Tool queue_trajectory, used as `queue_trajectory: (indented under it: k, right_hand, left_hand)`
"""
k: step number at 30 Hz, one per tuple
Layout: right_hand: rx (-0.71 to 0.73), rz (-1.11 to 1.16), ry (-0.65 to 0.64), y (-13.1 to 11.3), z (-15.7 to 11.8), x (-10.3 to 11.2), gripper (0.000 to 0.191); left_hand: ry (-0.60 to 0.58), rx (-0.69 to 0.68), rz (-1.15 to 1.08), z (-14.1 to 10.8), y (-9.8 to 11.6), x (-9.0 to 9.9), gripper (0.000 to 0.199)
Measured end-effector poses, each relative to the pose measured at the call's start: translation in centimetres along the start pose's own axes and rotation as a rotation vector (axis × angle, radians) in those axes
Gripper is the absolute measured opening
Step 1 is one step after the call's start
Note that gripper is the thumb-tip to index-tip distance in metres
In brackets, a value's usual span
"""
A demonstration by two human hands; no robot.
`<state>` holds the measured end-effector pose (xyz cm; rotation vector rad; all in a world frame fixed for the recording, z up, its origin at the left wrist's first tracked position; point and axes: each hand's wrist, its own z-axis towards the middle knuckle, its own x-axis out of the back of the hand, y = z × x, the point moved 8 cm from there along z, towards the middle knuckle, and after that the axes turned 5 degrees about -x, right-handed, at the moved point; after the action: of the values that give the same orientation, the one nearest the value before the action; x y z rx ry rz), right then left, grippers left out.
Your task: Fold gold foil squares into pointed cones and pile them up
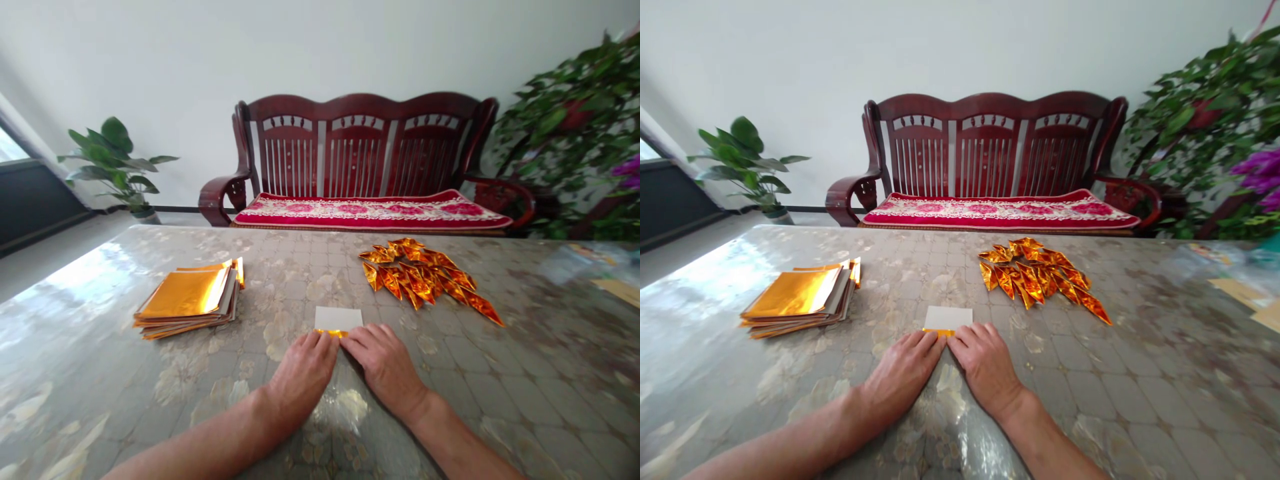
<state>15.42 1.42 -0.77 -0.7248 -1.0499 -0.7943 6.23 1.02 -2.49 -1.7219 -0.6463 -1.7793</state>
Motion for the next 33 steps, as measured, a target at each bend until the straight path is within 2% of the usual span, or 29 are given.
queue_trajectory:
  k: [3, 9, 18, 20, 23, 26, 29, 33]
  right_hand:
    - [0.018, -0.036, -0.017, -0.3, -0.4, 0.1, 0.018]
    - [-0.072, -0.066, -0.031, 0.4, -1.0, 0.3, 0.019]
    - [-0.166, -0.066, 0.024, 2.7, -1.7, 0.7, 0.028]
    - [-0.238, -0.005, 0.074, 3.9, -1.7, 1.0, 0.031]
    - [-0.371, 0.211, 0.147, 5.8, -1.6, 1.2, 0.031]
    - [-0.452, 0.351, 0.189, 6.5, -1.3, 1.3, 0.027]
    - [-0.492, 0.325, 0.123, 6.3, -0.9, 0.7, 0.024]
    - [-0.458, 0.232, 0.044, 5.4, -0.5, 0.0, 0.018]
  left_hand:
    - [-0.005, -0.001, 0.064, -0.1, 0.3, -0.1, 0.022]
    - [-0.03, 0.01, 0.203, -0.6, 0.5, -0.1, 0.035]
    - [-0.007, 0.101, 0.203, -2.1, -0.9, -0.8, 0.039]
    - [-0.015, 0.098, 0.215, -1.9, -1.0, -0.6, 0.034]
    - [-0.042, 0.101, 0.19, -1.4, -1.3, -0.1, 0.027]
    - [-0.07, 0.111, 0.129, -1.0, -1.6, 0.4, 0.021]
    - [-0.073, 0.118, 0.09, -1.0, -1.9, 0.7, 0.018]
    - [-0.042, 0.136, 0.056, -1.1, -2.5, 0.8, 0.017]
